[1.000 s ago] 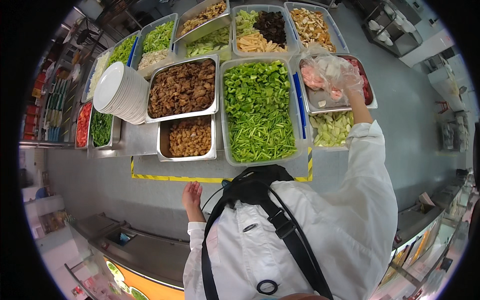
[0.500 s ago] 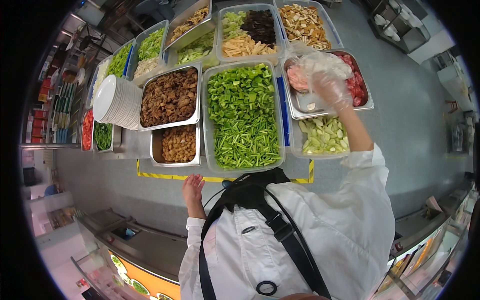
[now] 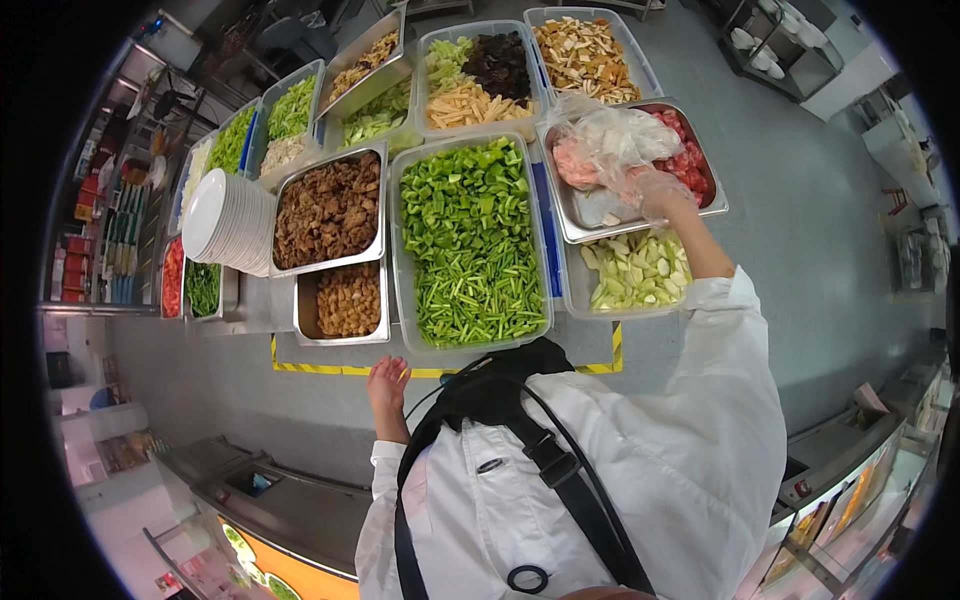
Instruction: The person assembles two salad plates by hand, adding sliced onions, lettuce, tomatoes, and cooked meat from stainless steel containers onto white plates. The person places the completed plates on a wooden counter.
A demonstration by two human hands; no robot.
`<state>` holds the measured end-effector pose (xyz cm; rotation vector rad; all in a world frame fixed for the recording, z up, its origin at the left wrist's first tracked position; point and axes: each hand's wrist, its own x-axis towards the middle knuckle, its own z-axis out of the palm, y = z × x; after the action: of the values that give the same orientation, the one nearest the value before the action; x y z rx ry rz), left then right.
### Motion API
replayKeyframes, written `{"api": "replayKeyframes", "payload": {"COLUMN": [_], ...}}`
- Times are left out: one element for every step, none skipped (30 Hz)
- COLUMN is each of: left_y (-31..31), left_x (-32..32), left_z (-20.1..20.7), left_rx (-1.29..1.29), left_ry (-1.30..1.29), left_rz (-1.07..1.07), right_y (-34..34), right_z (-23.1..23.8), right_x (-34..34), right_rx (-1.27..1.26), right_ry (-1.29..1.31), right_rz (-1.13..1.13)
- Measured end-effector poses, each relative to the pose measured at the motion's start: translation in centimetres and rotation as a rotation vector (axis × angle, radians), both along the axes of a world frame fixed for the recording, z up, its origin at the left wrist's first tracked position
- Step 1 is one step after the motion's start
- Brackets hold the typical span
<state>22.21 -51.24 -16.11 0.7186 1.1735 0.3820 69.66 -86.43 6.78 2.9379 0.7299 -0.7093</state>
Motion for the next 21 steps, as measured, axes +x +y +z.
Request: {"api": "replayKeyframes", "payload": {"left_y": [0.1, 0.2, 0.2, 0.2, 0.1, 0.2, 0.2, 0.1, -0.2, -0.3, -0.2, -0.2, -0.3, -0.4, -0.4, -0.2, -0.1, 0.1, 0.1, 0.0, 0.0], "left_x": [-0.1, 0.2, 0.4, 0.8, 1.1, 1.5, 1.9, 2.3, 2.4, 2.2, 2.2, 1.6, 1.2, 0.7, 0.1, -0.4, -0.9, -1.2, -1.3, -1.5, -0.9], "left_z": [-0.4, -0.7, -0.9, -1.1, -1.2, -0.9, -0.5, 0.0, 0.8, 1.0, 1.3, 1.0, 0.7, 0.3, 0.0, -0.4, -0.5, -0.7, -1.0, -1.2, -0.8], "left_rx": [-0.011, -0.021, -0.034, -0.043, -0.052, -0.057, -0.052, -0.046, -0.031, -0.02, -0.007, 0.0, 0.002, -0.011, -0.022, -0.029, -0.035, -0.037, -0.037, -0.04, -0.035], "left_ry": [0.002, 0.0, 0.004, -0.006, -0.014, -0.033, -0.041, -0.047, -0.042, -0.037, -0.037, -0.035, -0.035, -0.02, -0.004, 0.007, 0.019, 0.025, 0.024, 0.027, 0.017], "left_rz": [0.0, -0.007, -0.01, -0.023, -0.03, -0.043, -0.056, -0.067, -0.069, -0.062, -0.064, -0.051, -0.044, -0.033, -0.021, -0.009, 0.0, 0.007, 0.009, 0.013, 0.007], "right_y": [-0.1, -1.0, -1.6, -1.3, -0.6, 0.3, -0.1, -0.5, -0.2, 0.0, -0.5, -0.9, -2.7, -4.4, -5.2, -6.0, -6.1, -5.8, -5.4, -3.8, -3.2], "right_z": [1.0, -1.9, -5.0, -7.2, -8.8, -10.0, -10.4, -10.8, -9.1, -7.5, -5.4, -3.5, -2.9, -2.4, -1.9, -1.3, -0.8, -0.9, -0.9, -0.9, -1.6], "right_x": [-0.3, 0.5, 1.4, 2.1, 2.4, 2.0, 2.3, 2.9, 2.4, 1.8, 2.0, 2.1, 3.3, 4.5, 5.2, 6.0, 6.8, 7.1, 7.4, 6.3, 6.1], "right_rx": [0.036, 0.078, 0.119, 0.072, 0.026, -0.136, -0.161, -0.184, -0.104, -0.014, -0.033, -0.051, -0.232, -0.406, -0.427, -0.45, -0.377, -0.286, -0.192, -0.08, -0.009], "right_ry": [0.01, 0.0, -0.01, 0.041, 0.094, 0.113, 0.078, 0.043, -0.024, -0.089, -0.108, -0.126, -0.122, -0.113, -0.144, -0.175, -0.183, -0.256, -0.328, -0.458, -0.569], "right_rz": [-0.058, 0.03, 0.124, 0.236, 0.356, 0.194, 0.179, 0.166, 0.081, -0.003, -0.056, -0.105, -0.034, 0.052, 0.07, 0.089, 0.027, 0.007, -0.006, 0.028, 0.102]}}
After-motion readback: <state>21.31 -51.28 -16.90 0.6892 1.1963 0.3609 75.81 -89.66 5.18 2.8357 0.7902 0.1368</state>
